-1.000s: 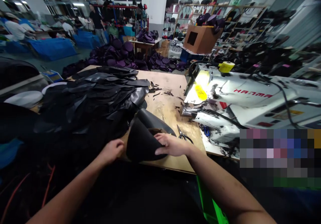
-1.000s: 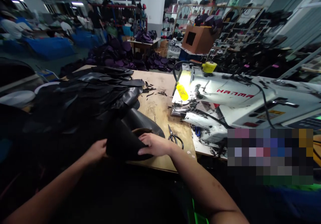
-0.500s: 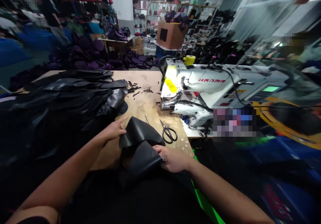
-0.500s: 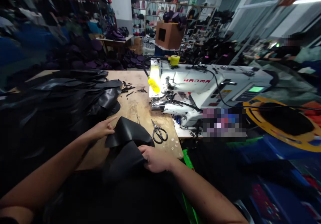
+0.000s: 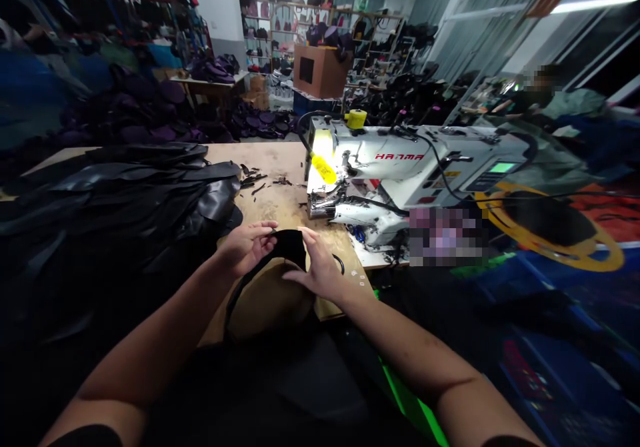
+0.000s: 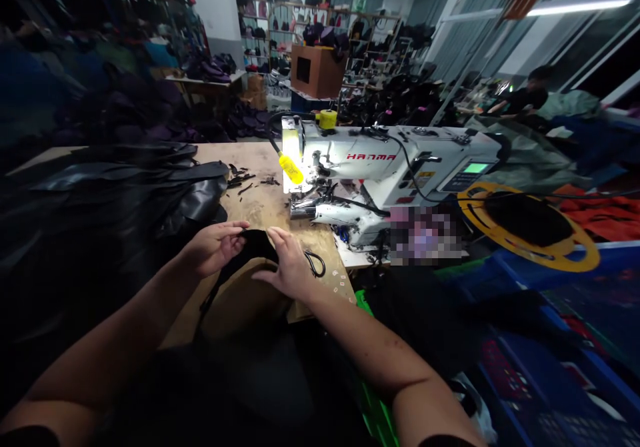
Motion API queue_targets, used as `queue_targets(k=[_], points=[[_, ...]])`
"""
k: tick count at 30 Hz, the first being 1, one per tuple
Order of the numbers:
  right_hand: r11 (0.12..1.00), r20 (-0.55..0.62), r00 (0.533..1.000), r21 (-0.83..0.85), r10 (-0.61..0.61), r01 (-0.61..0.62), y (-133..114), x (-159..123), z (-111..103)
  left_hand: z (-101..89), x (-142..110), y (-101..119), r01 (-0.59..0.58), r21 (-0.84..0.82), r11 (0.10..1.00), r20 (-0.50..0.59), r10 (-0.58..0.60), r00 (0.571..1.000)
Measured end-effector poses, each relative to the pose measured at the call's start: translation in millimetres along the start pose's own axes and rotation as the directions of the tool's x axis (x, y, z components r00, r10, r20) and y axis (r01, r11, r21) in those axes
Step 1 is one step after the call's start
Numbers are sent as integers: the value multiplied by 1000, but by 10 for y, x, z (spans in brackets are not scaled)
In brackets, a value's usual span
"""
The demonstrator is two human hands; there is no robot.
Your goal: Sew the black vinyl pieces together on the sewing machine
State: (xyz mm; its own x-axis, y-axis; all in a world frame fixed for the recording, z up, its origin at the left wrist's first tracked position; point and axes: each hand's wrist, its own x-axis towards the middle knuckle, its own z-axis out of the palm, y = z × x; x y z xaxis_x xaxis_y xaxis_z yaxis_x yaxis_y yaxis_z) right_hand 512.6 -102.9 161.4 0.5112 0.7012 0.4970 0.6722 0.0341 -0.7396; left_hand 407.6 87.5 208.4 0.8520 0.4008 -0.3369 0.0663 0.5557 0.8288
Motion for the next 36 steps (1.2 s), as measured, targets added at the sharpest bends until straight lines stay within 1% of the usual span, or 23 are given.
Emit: queue_targets(k=[2, 3, 4, 5, 6, 7, 8, 10, 11, 13, 15, 17, 19, 20, 22, 24, 26, 28, 29, 30, 33, 35, 36], points=[[998, 9, 1000, 50, 28, -28, 14, 97, 62, 62, -13, -39, -83, 102, 991, -4, 84, 996], [994, 7, 997, 88, 72, -72, 18, 142, 77, 78, -27, -39, -171, 192, 966, -18, 178, 984], [984, 2, 992, 132, 123, -122, 18, 181, 86, 86, -44, -22, -283, 302, 910, -20, 302, 953], [970, 1, 986, 179, 166, -163, 14, 211, 92, 93, -62, 10, -398, 416, 817, 14, 432, 902], [957, 2, 982, 223, 191, -186, 5, 232, 98, 100, -78, 55, -501, 514, 697, 94, 534, 840], [948, 1, 981, 257, 193, -187, -11, 244, 105, 111, -90, 107, -580, 579, 573, 212, 580, 786], [947, -3, 984, 271, 179, -171, -31, 247, 112, 128, -97, 158, -636, 611, 471, 343, 567, 749], [962, -19, 990, 239, 136, -128, -77, 226, 122, 178, -95, 237, -701, 625, 342, 536, 465, 705], [973, -22, 993, 202, 120, -113, -90, 197, 116, 209, -88, 254, -715, 631, 300, 580, 430, 692], [990, -26, 995, 108, 98, -95, -65, 86, 53, 265, -69, 244, -712, 661, 239, 580, 440, 686], [996, -41, 995, 10, 87, -87, 72, -132, -116, 300, -53, 201, -684, 695, 219, 536, 476, 697], [986, -95, 989, -112, 109, -120, 334, -483, -424, 310, -48, 165, -657, 717, 234, 501, 483, 718], [907, -238, 944, -298, 230, -296, 693, -940, -862, 308, -50, 163, -637, 727, 255, 481, 472, 738], [822, -320, 893, -378, 316, -426, 890, -1184, -1113, 309, -52, 177, -632, 732, 256, 475, 473, 742], [575, -437, 755, -489, 489, -656, 1278, -1644, -1626, 325, -62, 221, -635, 737, 232, 472, 495, 729], [347, -498, 661, -583, 562, -734, 1610, -2002, -2075, 365, -76, 272, -642, 744, 187, 481, 518, 708], [146, -558, 541, -600, 629, -787, 1854, -2229, -2386, 419, -99, 309, -643, 751, 151, 487, 531, 694], [72, -530, 474, -611, 703, -789, 2009, -2346, -2541, 469, -130, 328, -639, 758, 130, 486, 540, 687], [76, -502, 473, -623, 724, -779, 2059, -2379, -2570, 487, -150, 332, -638, 760, 123, 484, 547, 683], [107, -470, 497, -639, 730, -762, 2093, -2402, -2578, 499, -173, 334, -637, 762, 117, 481, 556, 678], [254, -407, 597, -636, 691, -728, 2114, -2453, -2556, 505, -262, 336, -619, 778, 105, 453, 590, 669], [318, -421, 617, -588, 665, -744, 2053, -2476, -2557, 500, -331, 344, -602, 791, 109, 422, 615, 666], [325, -458, 618, -568, 639, -756, 1997, -2478, -2564, 499, -365, 350, -602, 789, 125, 407, 627, 664]])
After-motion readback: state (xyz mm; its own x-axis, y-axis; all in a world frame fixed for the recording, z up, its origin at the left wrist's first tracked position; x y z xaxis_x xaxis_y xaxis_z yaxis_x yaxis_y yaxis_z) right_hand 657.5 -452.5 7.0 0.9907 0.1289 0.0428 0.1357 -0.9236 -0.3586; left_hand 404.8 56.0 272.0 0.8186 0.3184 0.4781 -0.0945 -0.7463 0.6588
